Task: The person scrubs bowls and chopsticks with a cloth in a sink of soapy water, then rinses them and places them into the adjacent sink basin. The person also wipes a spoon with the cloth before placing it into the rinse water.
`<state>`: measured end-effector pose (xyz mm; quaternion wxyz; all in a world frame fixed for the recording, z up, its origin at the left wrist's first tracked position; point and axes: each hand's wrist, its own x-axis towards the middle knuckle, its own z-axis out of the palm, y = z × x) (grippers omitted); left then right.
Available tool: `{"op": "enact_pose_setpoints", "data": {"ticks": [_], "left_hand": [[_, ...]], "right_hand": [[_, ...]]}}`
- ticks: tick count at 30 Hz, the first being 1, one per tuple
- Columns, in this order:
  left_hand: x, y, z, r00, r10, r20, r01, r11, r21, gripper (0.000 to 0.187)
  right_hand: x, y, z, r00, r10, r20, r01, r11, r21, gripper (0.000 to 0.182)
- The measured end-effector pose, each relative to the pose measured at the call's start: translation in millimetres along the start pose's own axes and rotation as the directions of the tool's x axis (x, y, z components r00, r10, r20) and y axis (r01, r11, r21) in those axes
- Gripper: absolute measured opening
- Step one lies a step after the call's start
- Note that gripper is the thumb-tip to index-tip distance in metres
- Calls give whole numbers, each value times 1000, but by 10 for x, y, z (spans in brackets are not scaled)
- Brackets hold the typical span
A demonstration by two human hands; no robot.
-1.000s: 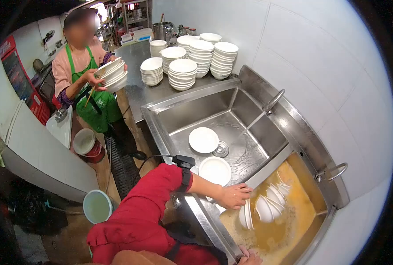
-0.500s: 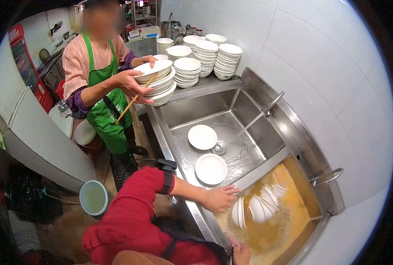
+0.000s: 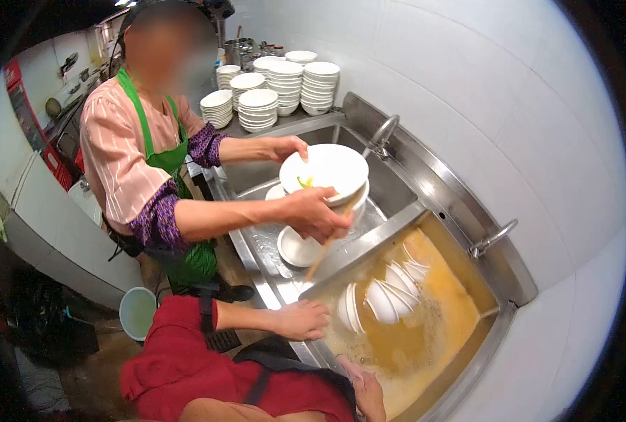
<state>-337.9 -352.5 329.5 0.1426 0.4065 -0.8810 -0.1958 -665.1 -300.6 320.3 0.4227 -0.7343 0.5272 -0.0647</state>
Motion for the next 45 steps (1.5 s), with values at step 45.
{"op": "enact_pose_setpoints", "data": {"ticks": [45], "left_hand": [[-51, 223, -181, 985, -136, -106, 141, 989, 40, 22]], "right_hand": [[-82, -238, 10, 971, 18, -237, -34, 997, -64, 27]]}}
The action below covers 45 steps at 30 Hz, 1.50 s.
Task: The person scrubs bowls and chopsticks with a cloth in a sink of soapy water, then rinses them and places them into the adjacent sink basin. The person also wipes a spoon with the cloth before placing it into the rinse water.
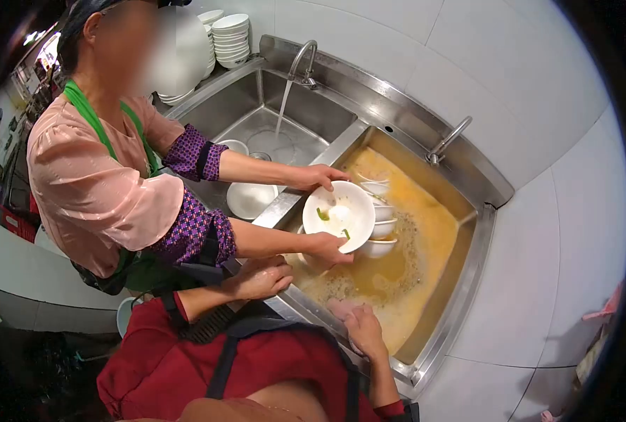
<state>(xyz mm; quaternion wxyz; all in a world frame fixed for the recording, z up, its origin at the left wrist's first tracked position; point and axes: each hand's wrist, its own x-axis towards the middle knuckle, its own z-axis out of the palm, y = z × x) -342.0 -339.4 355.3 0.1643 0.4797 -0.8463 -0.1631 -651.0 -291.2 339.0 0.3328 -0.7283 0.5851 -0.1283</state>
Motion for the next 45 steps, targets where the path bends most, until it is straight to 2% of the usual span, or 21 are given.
{"op": "enact_pose_setpoints", "data": {"ticks": [5, 7, 9, 12, 14, 18, 20, 24, 26, 27, 29, 30, 32, 34, 35, 36, 38, 41, 43, 44, 45], "left_hand": [[-21, -44, 110, 1000, 8, -30, -7, 999, 38, 24], [9, -50, 108, 998, 40, -46, -38, 998, 56, 24], [8, -42, 111, 997, 23, -79, -27, 998, -52, 23], [-16, -22, 116, 999, 10, -49, -11, 1000, -3, 22], [-12, -40, 131, 998, 25, -50, -24, 1000, 12, 21], [-20, -66, 130, 998, 28, -62, -26, 999, 20, 18], [8, -67, 73, 997, 64, -44, -61, 996, 70, 17], [38, -53, 79, 999, 36, -11, -36, 999, 11, 21], [49, -37, 60, 999, 51, 12, -51, 999, -9, 21], [53, -34, 60, 999, 41, 21, -41, 999, -10, 22], [63, -34, 65, 997, 9, 71, -8, 1000, -8, 23], [74, -33, 80, 997, 14, 74, -13, 1000, -11, 23], [92, -54, 85, 989, 15, 145, -17, 1000, 9, 22], [156, -83, 65, 983, 14, 184, -12, 1000, -11, 23], [207, -104, 88, 990, 3, 141, 15, 992, -125, 24], [270, -122, 103, 995, -11, 100, 35, 970, -240, 26], [440, -153, 69, 986, -74, 149, 104, 972, -208, 28], [739, -279, 234, 972, -197, 128, 231, 900, -370, 33], [952, -460, 482, 899, -437, -20, 352, 750, -560, 41], [1068, -486, 513, 900, -436, -17, 353, 751, -559, 41], [1194, -479, 544, 805, -591, 46, 476, 598, -644, 44]], "right_hand": [[23, -65, -41, 995, 63, 73, -61, 998, -27, 29], [55, -18, -14, 997, 44, 67, -45, 999, 12, 29], [48, -2, -9, 997, 36, 63, -39, 998, 49, 29], [36, 4, 16, 999, 6, 37, -7, 999, 38, 31], [58, 17, -2, 985, 55, 164, -45, 997, -61, 33], [80, -112, -47, 989, 58, 134, -51, 997, -57, 33], [87, -182, -117, 994, -71, 84, 66, 996, 57, 34], [143, -11, -154, 995, 26, 93, -20, 998, -65, 32], [189, -252, -344, 947, 214, 238, -266, 940, 213, 30], [213, -217, -371, 947, 231, 225, -280, 935, 217, 30], [262, -82, -351, 925, 266, 270, -366, 814, 452, 31], [287, 33, -319, 924, 271, 269, -369, 811, 453, 31], [355, 185, -288, 986, 128, 102, -161, 874, 459, 33], [402, 186, -360, 981, 172, 92, -194, 907, 374, 32], [419, 242, -376, 976, 183, 122, -216, 902, 375, 32], [425, 294, -379, 969, 196, 151, -240, 895, 376, 32], [452, 379, -359, 976, 178, 122, -209, 921, 329, 31], [456, 425, -358, 987, 159, 35, -162, 939, 303, 30], [479, 386, -360, 986, 163, -25, -146, 935, 325, 29], [480, 305, -396, 977, 197, -80, -151, 909, 388, 28], [472, 225, -430, 964, 233, -130, -152, 880, 450, 27]]}}
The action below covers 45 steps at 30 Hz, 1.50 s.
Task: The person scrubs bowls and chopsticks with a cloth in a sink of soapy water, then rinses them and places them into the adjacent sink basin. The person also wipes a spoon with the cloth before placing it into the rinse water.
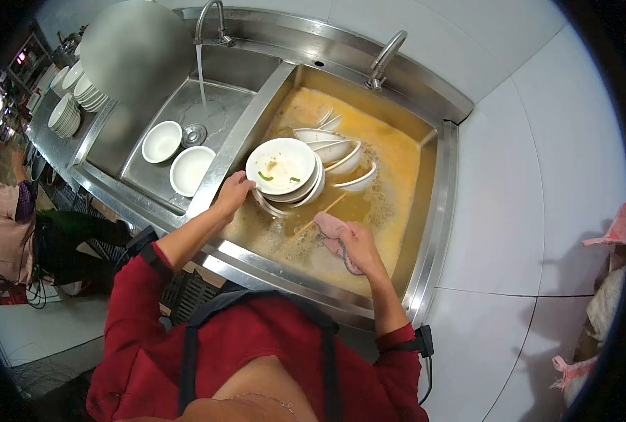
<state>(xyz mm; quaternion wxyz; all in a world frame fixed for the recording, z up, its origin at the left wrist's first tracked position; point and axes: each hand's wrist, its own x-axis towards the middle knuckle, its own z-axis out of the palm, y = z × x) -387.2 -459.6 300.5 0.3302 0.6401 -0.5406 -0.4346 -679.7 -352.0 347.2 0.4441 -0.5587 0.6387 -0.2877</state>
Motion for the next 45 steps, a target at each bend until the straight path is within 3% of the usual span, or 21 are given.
{"op": "enact_pose_setpoints", "data": {"ticks": [1, 2, 4, 9, 11, 13, 15, 16, 19, 20, 22, 25, 26, 27, 29, 31, 33, 37, 41, 43, 45], "left_hand": [[103, 30, 62, 981, -186, -51, 179, 977, -115, 46], [264, -31, 156, 981, -185, -53, 179, 977, -114, 46], [645, -259, 397, 895, -446, 11, 420, 835, -355, 46], [1059, -383, 606, 947, -320, 4, 287, 845, -451, 42], [1024, -368, 634, 984, -174, -27, 157, 937, -312, 50], [924, -266, 690, 984, -158, -86, 151, 985, -81, 66], [805, -192, 809, 995, -94, -39, 96, 993, 63, 60], [659, 21, 827, 988, -150, -27, 152, 979, 135, 61], [373, 307, 1091, 990, -135, -51, 144, 937, 319, 64], [309, 313, 1186, 990, -133, -55, 144, 938, 316, 64], [203, 312, 1327, 996, 77, -38, -51, 888, 457, 60], [64, 310, 1421, 966, 257, 27, -223, 775, 591, 54], [8, 317, 1406, 966, 257, 26, -222, 776, 590, 54], [-45, 326, 1377, 936, 336, 108, -334, 744, 578, 52], [-87, 266, 1343, 894, 407, 187, -438, 706, 556, 52], [-38, 142, 1317, 788, 577, 215, -604, 653, 457, 54], [-22, 230, 1140, 822, 527, 216, -566, 708, 423, 58], [83, 132, 1097, 987, 65, 150, -138, 824, 550, 68], [228, -140, 1057, 992, -21, 121, -24, 935, 354, 74], [288, -211, 1055, 996, -15, 88, -19, 926, 378, 75], [311, -106, 908, 998, -16, 56, -10, 905, 426, 70]], "right_hand": [[-30, -90, -5, 1000, 1, 1, -1, 1000, 2, 27], [-53, -177, -20, 999, 38, -9, -37, 996, 83, 25], [-35, -155, -50, 997, 78, -21, -74, 983, 166, 24], [9, 256, -121, 972, -40, -231, 72, 989, 131, 22], [0, 301, -222, 960, -30, -277, 73, 986, 147, 23], [29, 145, -255, 952, -22, -306, 76, 983, 166, 24], [23, -186, -319, 936, 206, -287, -60, 892, 448, 24], [93, -188, -307, 938, 204, -281, -61, 893, 446, 24], [353, -76, -253, 880, -152, -450, 163, 987, -16, 24], [421, -67, -222, 880, -158, -448, 167, 986, -18, 24], [534, -65, -106, 790, -516, -332, 342, 820, -459, 29], [563, 38, 89, 793, -577, -192, 380, 717, -585, 40], [619, 87, 138, 692, -715, -103, 441, 531, -724, 37], [598, 154, 155, 692, -715, -101, 442, 529, -724, 37], [422, 280, 226, 934, -335, 123, 304, 567, -766, 46], [361, 513, 257, 909, -392, 144, 363, 574, -734, 53], [380, 591, 260, 940, -179, 290, 337, 614, -713, 56], [432, 1110, 333, 921, -323, 218, 378, 606, -700, 53], [352, 709, 321, 940, -226, 256, 339, 713, -614, 45], [370, 680, 385, 976, -115, 187, 209, 746, -632, 42], [462, 909, 433, 974, -169, 149, 225, 702, -675, 44]]}}
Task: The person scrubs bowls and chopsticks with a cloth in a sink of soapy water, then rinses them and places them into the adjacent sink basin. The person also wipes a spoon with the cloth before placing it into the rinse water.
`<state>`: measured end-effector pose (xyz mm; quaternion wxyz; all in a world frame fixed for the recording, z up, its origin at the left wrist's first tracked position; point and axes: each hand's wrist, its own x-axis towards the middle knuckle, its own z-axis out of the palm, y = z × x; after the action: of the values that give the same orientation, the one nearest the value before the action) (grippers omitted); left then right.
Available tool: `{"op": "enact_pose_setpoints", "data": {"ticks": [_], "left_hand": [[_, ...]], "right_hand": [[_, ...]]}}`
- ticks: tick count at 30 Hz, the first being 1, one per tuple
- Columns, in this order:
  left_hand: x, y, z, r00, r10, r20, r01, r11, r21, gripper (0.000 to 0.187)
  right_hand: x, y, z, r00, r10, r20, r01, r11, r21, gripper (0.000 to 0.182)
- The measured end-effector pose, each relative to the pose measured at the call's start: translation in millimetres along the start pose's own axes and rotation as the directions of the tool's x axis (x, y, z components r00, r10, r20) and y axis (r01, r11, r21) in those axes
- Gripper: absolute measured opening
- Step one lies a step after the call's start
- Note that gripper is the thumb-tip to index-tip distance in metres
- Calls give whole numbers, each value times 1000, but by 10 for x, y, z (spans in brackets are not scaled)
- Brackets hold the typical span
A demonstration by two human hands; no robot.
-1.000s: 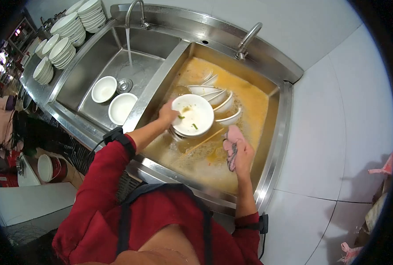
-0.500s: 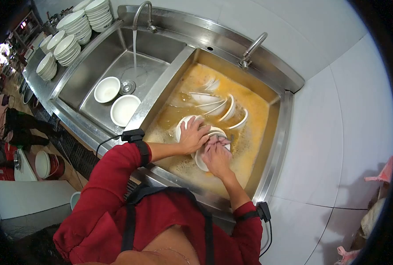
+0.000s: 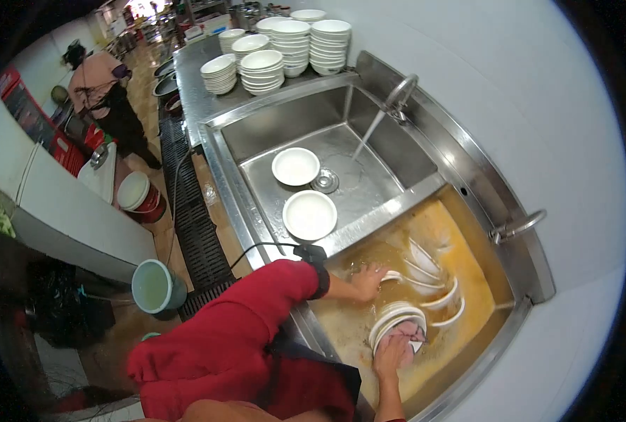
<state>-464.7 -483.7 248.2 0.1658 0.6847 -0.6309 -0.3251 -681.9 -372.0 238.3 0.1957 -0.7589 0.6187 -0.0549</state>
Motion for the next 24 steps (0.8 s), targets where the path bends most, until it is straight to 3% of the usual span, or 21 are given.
{"op": "enact_pose_setpoints", "data": {"ticks": [2, 3, 4, 5, 6, 8, 10, 14, 15, 17, 20, 21, 22, 23, 24], "left_hand": [[219, -76, 56, 992, 114, 54, -114, 993, 0, 61], [261, -90, 74, 965, 232, -124, -230, 973, 30, 45], [358, -110, 57, 965, 222, -136, -219, 975, 33, 45], [448, -108, 37, 940, 321, -115, -311, 945, 99, 37], [552, -92, 33, 903, 420, -85, -404, 900, 162, 30], [702, -39, 44, 870, 478, -124, -437, 862, 256, 30], [796, -36, 62, 756, 655, -9, -600, 698, 392, 32], [660, 209, -198, 731, 681, -53, -559, 642, 525, 33], [642, 273, -199, 682, 724, -99, -586, 623, 519, 32], [756, 335, -11, 534, 808, -248, -667, 583, 465, 29], [417, 427, 71, 575, 817, -42, -750, 547, 373, 23], [307, 392, 156, 591, 805, 49, -755, 531, 384, 25], [198, 358, 181, 604, 773, 194, -772, 507, 382, 27], [128, 249, 273, 579, 757, 303, -798, 451, 399, 41], [76, 161, 334, 591, 751, 295, -788, 460, 409, 41]], "right_hand": [[61, 73, 68, 998, -1, -64, -3, 998, -62, 45], [82, 40, 52, 995, 21, -101, -27, 998, -62, 48], [100, 2, 35, 989, 45, -138, -53, 997, -58, 50], [133, -114, -65, 987, 139, -81, -145, 987, -68, 54], [194, -58, 9, 988, 131, -84, -137, 988, -69, 54], [302, 25, 110, 952, 192, -237, -199, 980, -4, 48], [376, -25, 85, 934, 230, -275, -239, 971, 1, 47], [536, 93, 8, 922, 277, -271, -265, 961, 80, 45], [568, 142, 10, 921, 278, -272, -267, 961, 79, 45], [722, 178, 36, 829, 495, -259, -491, 867, 86, 42], [1190, 1421, 847, 731, 463, -501, -352, 885, 304, 35], [812, 138, -104, 730, 638, -245, -593, 769, 239, 30], [967, 685, 199, 754, 595, -279, -531, 802, 274, 38], [1126, 1252, 515, 775, 549, -313, -465, 831, 306, 47], [1194, 1487, 632, 794, 501, -344, -396, 856, 333, 56]]}}
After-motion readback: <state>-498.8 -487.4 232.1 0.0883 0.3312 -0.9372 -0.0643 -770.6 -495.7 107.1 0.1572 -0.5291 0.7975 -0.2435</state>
